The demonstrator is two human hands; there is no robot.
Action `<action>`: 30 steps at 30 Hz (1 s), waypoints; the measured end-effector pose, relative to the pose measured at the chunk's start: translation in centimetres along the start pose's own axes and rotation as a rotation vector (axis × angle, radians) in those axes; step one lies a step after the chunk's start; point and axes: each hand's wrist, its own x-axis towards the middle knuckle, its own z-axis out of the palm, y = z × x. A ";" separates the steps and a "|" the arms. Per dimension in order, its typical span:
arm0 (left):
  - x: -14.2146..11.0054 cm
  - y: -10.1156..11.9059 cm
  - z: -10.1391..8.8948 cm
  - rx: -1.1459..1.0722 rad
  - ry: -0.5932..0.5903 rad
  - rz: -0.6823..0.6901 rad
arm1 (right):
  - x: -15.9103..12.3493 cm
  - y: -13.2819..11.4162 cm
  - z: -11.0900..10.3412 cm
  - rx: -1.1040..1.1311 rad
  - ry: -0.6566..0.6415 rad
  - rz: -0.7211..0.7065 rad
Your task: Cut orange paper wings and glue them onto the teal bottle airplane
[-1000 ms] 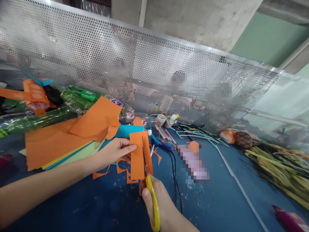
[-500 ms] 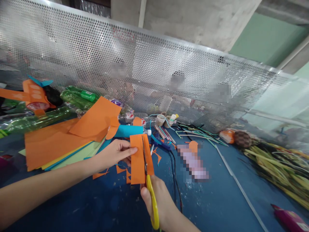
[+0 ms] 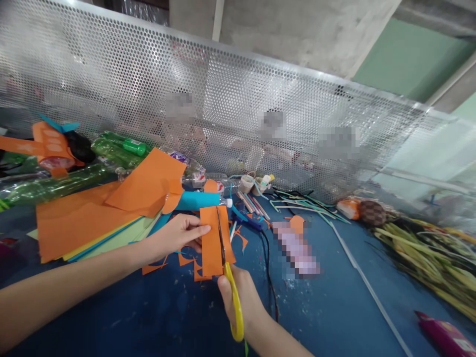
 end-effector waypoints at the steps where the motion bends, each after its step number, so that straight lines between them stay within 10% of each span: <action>1: 0.0 0.0 0.0 0.000 0.002 -0.001 | 0.0 0.1 0.1 0.017 0.002 0.007; 12: 0.2 -0.5 -0.1 -0.036 -0.002 -0.020 | -0.2 0.6 0.3 0.105 -0.025 0.090; 30: 0.2 -0.8 0.3 0.048 -0.066 -0.016 | -0.2 -0.7 -1.2 -0.157 0.003 -0.176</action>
